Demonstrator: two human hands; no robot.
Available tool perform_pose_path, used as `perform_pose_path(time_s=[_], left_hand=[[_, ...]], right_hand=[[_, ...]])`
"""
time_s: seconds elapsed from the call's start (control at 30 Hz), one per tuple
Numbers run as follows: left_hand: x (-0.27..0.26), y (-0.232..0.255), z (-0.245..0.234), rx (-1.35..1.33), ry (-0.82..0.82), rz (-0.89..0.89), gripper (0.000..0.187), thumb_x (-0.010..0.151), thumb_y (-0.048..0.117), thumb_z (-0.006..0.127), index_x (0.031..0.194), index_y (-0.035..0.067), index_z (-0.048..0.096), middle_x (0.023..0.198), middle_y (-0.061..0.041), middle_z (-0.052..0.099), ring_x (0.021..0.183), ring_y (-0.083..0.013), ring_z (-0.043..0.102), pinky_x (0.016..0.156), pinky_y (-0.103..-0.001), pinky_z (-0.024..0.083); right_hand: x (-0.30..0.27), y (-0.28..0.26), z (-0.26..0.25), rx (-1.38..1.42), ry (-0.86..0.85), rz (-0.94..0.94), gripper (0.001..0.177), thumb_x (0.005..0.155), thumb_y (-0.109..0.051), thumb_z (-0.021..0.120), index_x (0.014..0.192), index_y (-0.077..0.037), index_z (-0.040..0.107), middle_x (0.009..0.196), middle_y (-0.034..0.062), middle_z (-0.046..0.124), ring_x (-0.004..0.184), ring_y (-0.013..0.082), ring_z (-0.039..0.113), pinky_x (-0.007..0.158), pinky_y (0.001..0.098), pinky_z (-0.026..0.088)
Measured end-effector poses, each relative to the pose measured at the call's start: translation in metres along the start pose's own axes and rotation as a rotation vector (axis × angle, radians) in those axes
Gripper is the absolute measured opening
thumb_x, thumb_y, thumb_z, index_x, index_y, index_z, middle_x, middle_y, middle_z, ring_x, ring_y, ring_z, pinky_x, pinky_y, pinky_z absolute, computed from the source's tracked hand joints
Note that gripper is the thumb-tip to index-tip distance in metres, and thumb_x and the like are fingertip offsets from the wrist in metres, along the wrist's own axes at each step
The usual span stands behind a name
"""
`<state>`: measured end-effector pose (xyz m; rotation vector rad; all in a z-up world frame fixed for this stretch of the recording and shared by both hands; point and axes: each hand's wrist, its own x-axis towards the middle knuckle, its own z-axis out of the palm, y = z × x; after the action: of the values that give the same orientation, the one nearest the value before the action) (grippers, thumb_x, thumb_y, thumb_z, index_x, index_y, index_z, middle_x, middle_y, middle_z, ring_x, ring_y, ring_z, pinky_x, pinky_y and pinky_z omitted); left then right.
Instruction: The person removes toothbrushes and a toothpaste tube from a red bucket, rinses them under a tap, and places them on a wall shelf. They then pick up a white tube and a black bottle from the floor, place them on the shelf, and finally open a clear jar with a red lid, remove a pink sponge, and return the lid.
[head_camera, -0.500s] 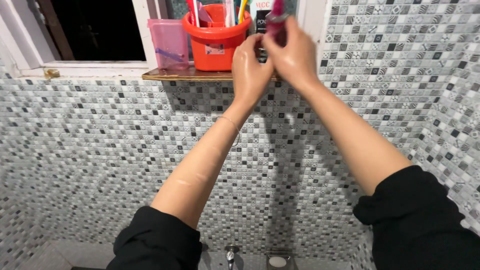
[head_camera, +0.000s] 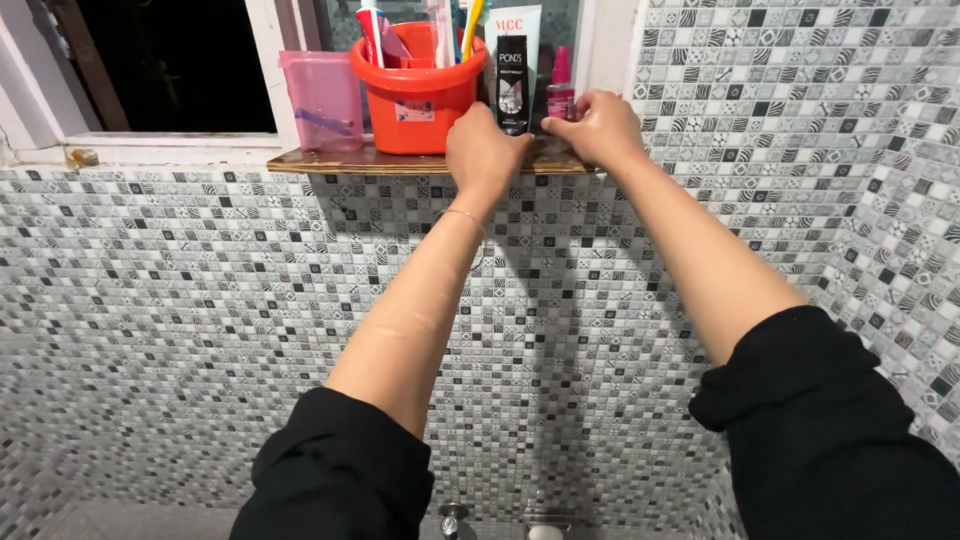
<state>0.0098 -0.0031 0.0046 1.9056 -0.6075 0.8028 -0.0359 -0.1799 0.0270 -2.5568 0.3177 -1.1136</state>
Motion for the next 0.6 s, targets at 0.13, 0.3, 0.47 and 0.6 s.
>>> perform_pose_path(time_s=[0.13,0.3,0.47,0.6], left_hand=[[0.004,-0.002,0.009,0.063,0.013,-0.018,0.040,0.074,0.034,0.085,0.094,0.002,0.070,0.087,-0.015,0.074,0.082,-0.0337,0.073,0.074,-0.043,0.058],[0.003,-0.002,0.016,0.183,0.084,0.014,0.044,0.073,0.043,0.084,0.088,0.004,0.071,0.083,-0.016,0.075,0.078,-0.0362,0.073,0.075,-0.046,0.056],[0.004,-0.002,0.015,0.181,0.064,0.016,0.040,0.075,0.039,0.083,0.087,0.003,0.071,0.082,-0.015,0.075,0.078,-0.0357,0.073,0.074,-0.046,0.056],[0.005,-0.001,0.012,0.191,0.018,0.005,0.047,0.073,0.043,0.087,0.093,0.004,0.068,0.084,-0.013,0.075,0.081,-0.0326,0.073,0.076,-0.045,0.056]], right_hand=[[0.004,0.009,0.011,-0.028,0.119,-0.068,0.039,0.089,-0.042,0.085,0.087,-0.008,0.065,0.073,0.0031,0.065,0.057,0.0153,0.059,0.057,0.0269,0.049],[0.000,0.007,0.011,0.058,0.107,-0.062,0.046,0.086,-0.043,0.089,0.080,-0.014,0.055,0.067,-0.0037,0.054,0.053,0.0110,0.049,0.055,0.0235,0.043],[0.002,0.008,0.010,0.079,0.031,-0.039,0.048,0.084,-0.046,0.088,0.092,-0.009,0.059,0.077,0.0003,0.062,0.059,0.0100,0.058,0.056,0.0210,0.049],[-0.005,-0.003,0.002,0.060,-0.049,0.029,0.033,0.087,-0.034,0.084,0.095,-0.004,0.073,0.083,0.0092,0.074,0.061,0.0149,0.070,0.055,0.0240,0.055]])
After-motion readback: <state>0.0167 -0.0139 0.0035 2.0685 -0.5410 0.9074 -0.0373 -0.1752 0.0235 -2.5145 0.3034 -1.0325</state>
